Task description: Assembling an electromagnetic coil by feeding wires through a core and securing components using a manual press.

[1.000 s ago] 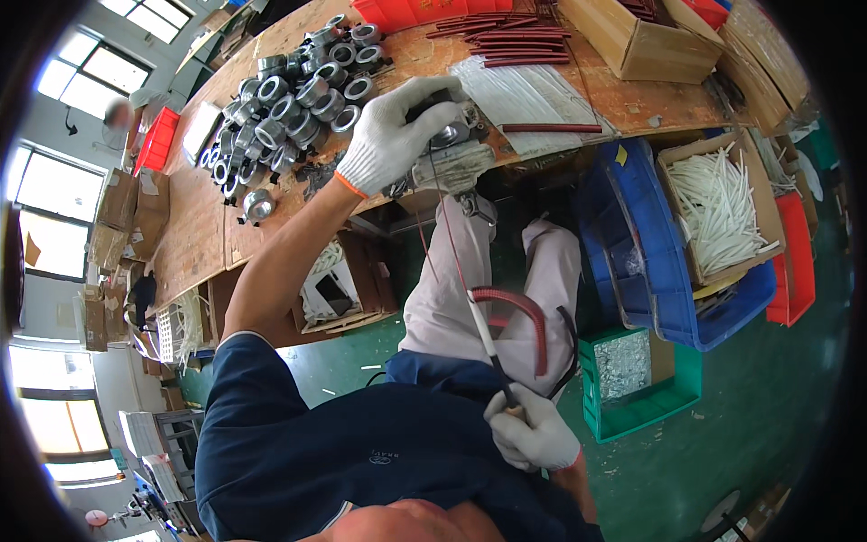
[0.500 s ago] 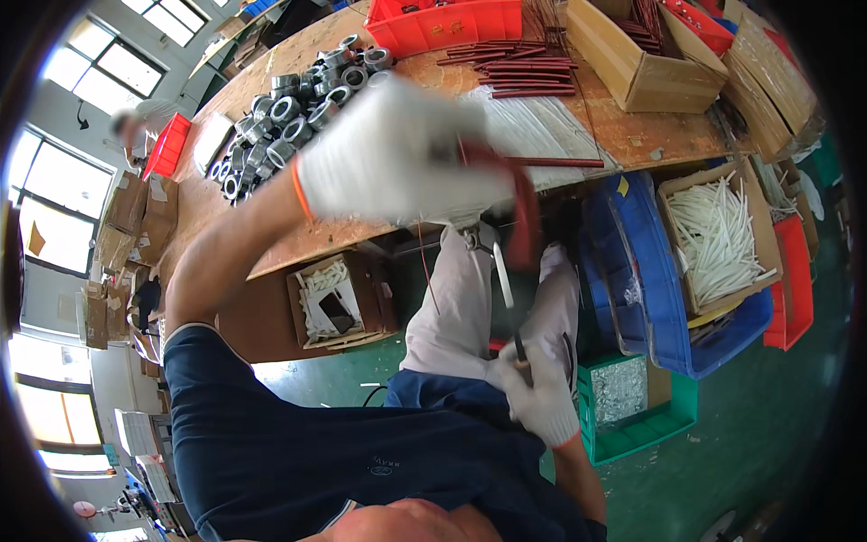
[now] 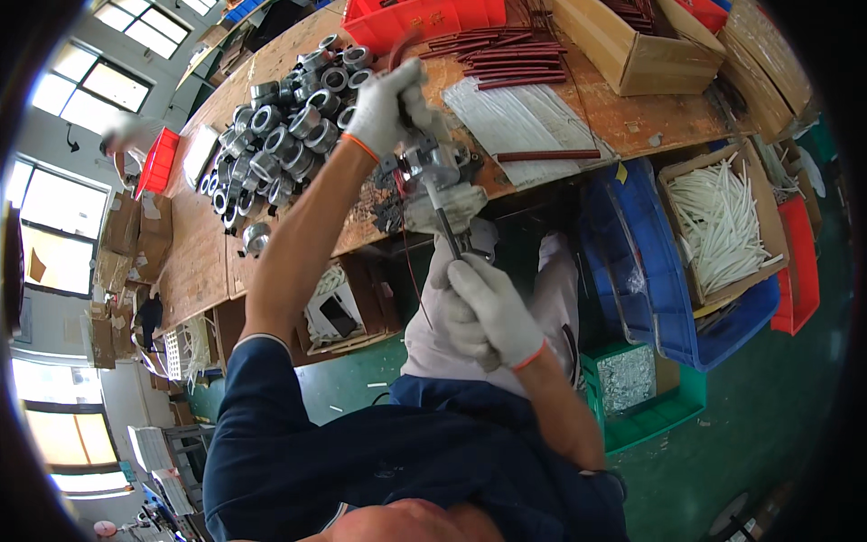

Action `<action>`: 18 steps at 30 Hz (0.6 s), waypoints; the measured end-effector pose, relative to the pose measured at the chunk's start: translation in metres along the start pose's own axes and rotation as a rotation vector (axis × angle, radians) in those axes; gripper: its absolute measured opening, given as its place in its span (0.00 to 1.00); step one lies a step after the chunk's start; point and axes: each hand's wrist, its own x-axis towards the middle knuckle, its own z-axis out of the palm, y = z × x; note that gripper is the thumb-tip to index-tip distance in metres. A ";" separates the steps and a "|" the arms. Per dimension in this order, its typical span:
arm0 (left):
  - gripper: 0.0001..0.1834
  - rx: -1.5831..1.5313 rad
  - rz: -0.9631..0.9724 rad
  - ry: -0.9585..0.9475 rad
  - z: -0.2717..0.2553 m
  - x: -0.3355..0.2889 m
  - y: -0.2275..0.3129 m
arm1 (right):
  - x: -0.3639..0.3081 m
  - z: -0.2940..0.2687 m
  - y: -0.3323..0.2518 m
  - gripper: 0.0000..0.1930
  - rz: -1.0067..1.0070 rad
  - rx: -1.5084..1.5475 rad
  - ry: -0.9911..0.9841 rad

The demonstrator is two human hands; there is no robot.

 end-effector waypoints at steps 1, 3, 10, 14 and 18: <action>0.15 -0.097 0.080 0.011 -0.010 -0.001 0.008 | -0.010 0.013 0.008 0.13 0.039 -0.029 0.028; 0.20 -0.080 0.349 0.015 -0.021 -0.015 0.033 | -0.041 -0.011 0.045 0.20 0.114 0.116 -0.110; 0.29 1.760 0.465 -1.219 0.062 -0.186 0.045 | -0.168 0.014 0.044 0.06 0.186 -0.302 0.261; 0.22 1.361 0.769 -0.786 0.059 -0.166 0.110 | -0.105 0.010 0.045 0.09 0.025 -0.614 0.396; 0.16 0.537 0.375 -0.100 0.022 -0.063 0.094 | -0.025 0.002 0.016 0.11 -0.054 -0.590 0.228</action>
